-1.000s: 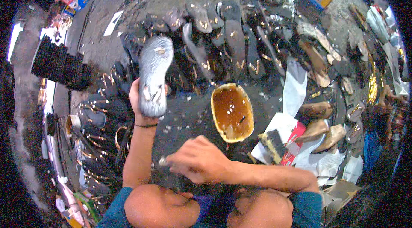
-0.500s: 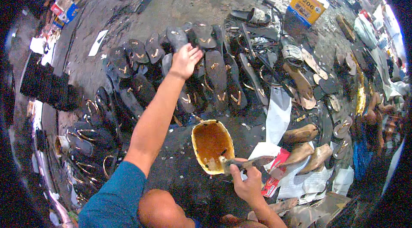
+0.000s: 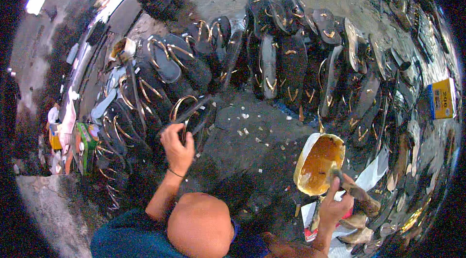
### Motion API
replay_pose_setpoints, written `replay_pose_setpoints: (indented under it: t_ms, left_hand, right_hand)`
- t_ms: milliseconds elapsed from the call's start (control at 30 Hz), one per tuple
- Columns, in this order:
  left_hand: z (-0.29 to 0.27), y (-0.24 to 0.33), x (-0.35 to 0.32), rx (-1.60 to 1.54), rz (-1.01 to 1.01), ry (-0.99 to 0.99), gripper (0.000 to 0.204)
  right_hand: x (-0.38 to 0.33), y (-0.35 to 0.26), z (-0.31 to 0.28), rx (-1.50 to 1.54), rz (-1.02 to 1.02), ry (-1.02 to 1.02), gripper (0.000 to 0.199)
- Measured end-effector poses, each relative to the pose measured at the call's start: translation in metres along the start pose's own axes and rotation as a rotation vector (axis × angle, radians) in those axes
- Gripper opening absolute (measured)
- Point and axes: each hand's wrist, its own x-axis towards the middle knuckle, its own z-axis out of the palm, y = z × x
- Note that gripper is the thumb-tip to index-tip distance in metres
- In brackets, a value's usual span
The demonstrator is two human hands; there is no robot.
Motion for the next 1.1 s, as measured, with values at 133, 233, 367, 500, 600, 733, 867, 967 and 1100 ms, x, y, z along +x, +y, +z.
replay_pose_setpoints:
  t_ms: [133, 233, 367, 500, 600, 733, 867, 967, 1100]
  left_hand:
    - [-0.023, -0.027, 0.045, 0.229, 0.107, 0.046, 0.060]
    - [-0.023, -0.045, 0.069, 0.263, 0.073, -0.255, 0.058]
    - [-0.048, -0.004, 0.057, -0.149, 0.052, -0.306, 0.033]
    - [-0.011, 0.041, -0.006, -0.349, 0.255, -0.521, 0.032]
    - [0.039, 0.054, -0.056, -0.346, 0.404, -0.646, 0.071]
    - [0.095, 0.055, -0.043, -0.347, 0.333, -0.632, 0.079]
    - [0.119, 0.042, -0.018, -0.269, 0.412, -0.545, 0.079]
    - [0.128, 0.049, -0.001, -0.306, 0.450, -0.634, 0.076]
    - [0.131, 0.064, 0.013, -0.212, 0.478, -0.621, 0.077]
  right_hand:
    - [-0.011, 0.015, -0.014, -0.210, 0.071, -0.382, 0.035]
    - [-0.016, -0.005, -0.013, -0.111, 0.074, -0.242, 0.035]
    - [-0.024, 0.016, -0.022, -0.251, 0.051, -0.334, 0.035]
    - [-0.037, 0.014, -0.035, -0.290, 0.120, -0.370, 0.034]
    - [-0.029, 0.001, -0.023, -0.220, -0.019, -0.339, 0.036]
    - [-0.024, -0.002, -0.052, -0.265, 0.126, -0.651, 0.037]
    - [-0.019, -0.014, -0.035, 0.338, 0.023, -0.597, 0.021]
    - [-0.022, -0.008, -0.002, 0.712, 0.073, -0.530, 0.022]
    - [-0.004, -0.051, 0.012, 0.783, -0.040, -0.495, 0.029]
